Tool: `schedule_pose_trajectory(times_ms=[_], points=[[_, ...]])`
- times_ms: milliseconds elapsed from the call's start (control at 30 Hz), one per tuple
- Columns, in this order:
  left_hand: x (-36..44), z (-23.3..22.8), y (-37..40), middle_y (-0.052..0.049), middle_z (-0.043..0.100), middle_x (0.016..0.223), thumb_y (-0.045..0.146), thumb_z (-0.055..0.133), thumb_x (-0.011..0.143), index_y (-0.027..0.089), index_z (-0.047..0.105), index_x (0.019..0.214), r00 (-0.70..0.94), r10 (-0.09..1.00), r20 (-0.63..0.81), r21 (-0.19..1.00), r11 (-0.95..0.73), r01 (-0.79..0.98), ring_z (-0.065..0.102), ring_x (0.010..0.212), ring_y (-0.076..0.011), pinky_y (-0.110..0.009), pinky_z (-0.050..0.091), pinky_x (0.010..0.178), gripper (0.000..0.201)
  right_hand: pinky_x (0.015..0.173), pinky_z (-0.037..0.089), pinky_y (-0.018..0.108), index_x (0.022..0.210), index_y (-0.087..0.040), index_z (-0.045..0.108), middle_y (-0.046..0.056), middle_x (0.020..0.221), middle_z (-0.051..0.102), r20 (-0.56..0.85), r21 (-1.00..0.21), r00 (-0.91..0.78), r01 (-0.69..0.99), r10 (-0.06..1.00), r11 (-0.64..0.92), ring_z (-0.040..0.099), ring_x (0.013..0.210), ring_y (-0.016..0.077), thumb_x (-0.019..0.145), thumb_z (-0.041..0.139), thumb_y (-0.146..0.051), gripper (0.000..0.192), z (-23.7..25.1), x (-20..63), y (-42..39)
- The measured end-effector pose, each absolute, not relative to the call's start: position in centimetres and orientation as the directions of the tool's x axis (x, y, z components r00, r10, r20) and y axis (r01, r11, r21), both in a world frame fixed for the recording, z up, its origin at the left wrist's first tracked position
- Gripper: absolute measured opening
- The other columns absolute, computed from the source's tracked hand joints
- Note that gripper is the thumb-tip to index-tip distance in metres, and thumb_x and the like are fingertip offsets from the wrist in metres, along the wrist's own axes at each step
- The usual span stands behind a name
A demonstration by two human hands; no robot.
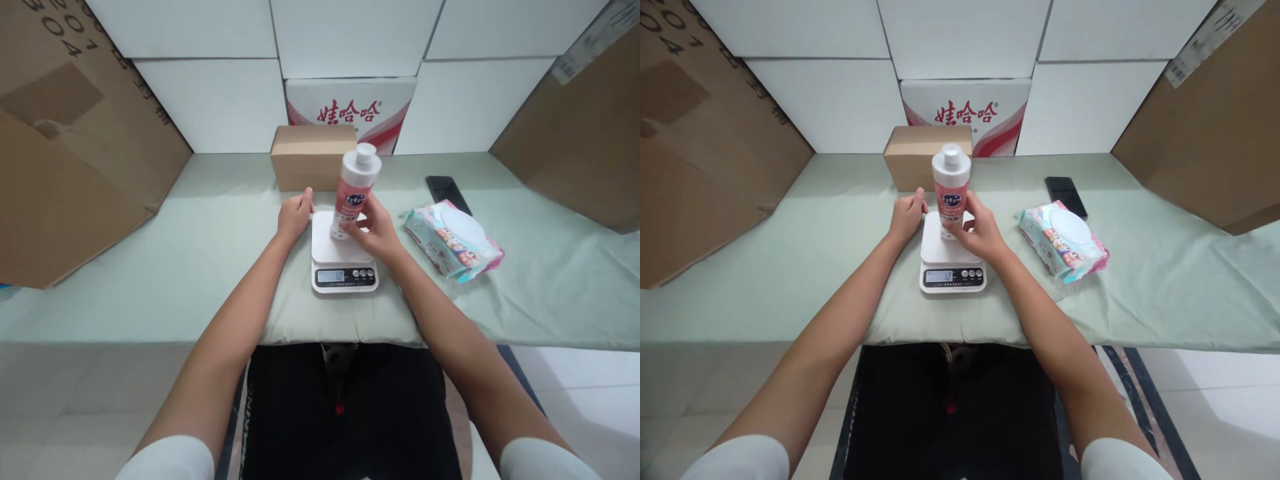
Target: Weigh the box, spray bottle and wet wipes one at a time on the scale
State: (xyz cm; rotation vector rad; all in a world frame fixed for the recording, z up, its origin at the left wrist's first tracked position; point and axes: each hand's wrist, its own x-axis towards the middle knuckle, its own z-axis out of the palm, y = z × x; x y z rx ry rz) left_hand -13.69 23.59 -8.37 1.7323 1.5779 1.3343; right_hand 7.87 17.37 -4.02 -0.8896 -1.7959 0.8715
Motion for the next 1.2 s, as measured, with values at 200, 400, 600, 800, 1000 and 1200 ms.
schedule_pose_trajectory(times_ms=[200,400,600,800,1000,1200], points=[[-13.8,-8.3,23.4,-0.003,0.056,0.056,0.067,0.039,0.103,0.023,0.054,0.052,-0.130,0.928,0.348,0.843,-0.249,0.476,0.053,0.061,-0.0184,-0.034,0.040,0.068,0.069,0.072,0.059,0.035,0.140,-0.024,0.053,0.012,0.128,0.071,0.424,-0.784,-0.357,0.314,0.832,0.535,0.069,0.111,0.0292,0.079,0.074,-0.072,0.080,-3.3,8.5,17.6],[-14.0,-8.0,23.4,-0.003,0.054,0.055,0.069,0.036,0.103,0.023,0.053,0.051,-0.175,0.922,0.345,0.871,-0.246,0.425,0.053,0.062,-0.0187,-0.034,0.041,0.069,0.071,0.074,0.056,0.035,0.127,-0.029,0.054,0.006,0.102,0.067,0.494,-0.844,0.129,0.308,0.860,0.439,0.066,0.090,0.0217,0.095,0.045,-0.072,0.054,-3.3,10.9,18.2],[-14.1,-7.9,23.3,-0.004,0.053,0.053,0.073,0.037,0.101,0.023,0.052,0.049,-0.192,0.922,0.336,0.882,-0.237,0.407,0.052,0.061,-0.0183,-0.034,0.042,0.068,0.073,0.050,0.034,0.026,0.082,-0.027,0.046,-0.004,0.065,0.038,0.302,-0.952,0.296,0.147,0.906,0.269,0.038,0.056,0.0142,0.092,0.047,-0.074,0.048,-5.3,10.8,19.8],[-14.1,-7.8,23.2,-0.003,0.047,0.050,0.074,0.039,0.100,0.024,0.047,0.047,-0.209,0.920,0.333,0.891,-0.234,0.389,0.048,0.057,-0.0174,-0.034,0.041,0.065,0.073,0.048,0.026,0.028,0.067,-0.027,0.032,-0.004,0.060,0.031,0.230,-0.965,0.301,0.193,0.926,0.177,0.030,0.054,0.0138,0.093,0.048,-0.069,0.052,-7.5,10.7,21.4],[-14.2,-7.7,23.1,-0.002,0.041,0.049,0.076,0.037,0.099,0.024,0.039,0.046,-0.197,0.920,0.338,0.886,-0.240,0.397,0.043,0.055,-0.0170,-0.035,0.037,0.062,0.074,0.046,0.026,0.028,0.068,-0.028,0.024,-0.006,0.060,0.023,0.206,-0.975,0.324,0.151,0.923,0.165,0.026,0.053,0.0130,0.094,0.055,-0.062,0.053,-8.0,10.8,22.0],[-14.1,-7.6,23.1,-0.002,0.039,0.052,0.079,0.038,0.097,0.024,0.035,0.050,-0.203,0.923,0.325,0.896,-0.232,0.378,0.039,0.057,-0.0168,-0.036,0.035,0.062,0.072,0.044,0.023,0.027,0.069,-0.028,0.022,-0.007,0.059,0.021,0.250,-0.962,0.300,0.184,0.920,0.201,0.023,0.052,0.0122,0.095,0.056,-0.062,0.055,-8.3,10.9,22.1]])
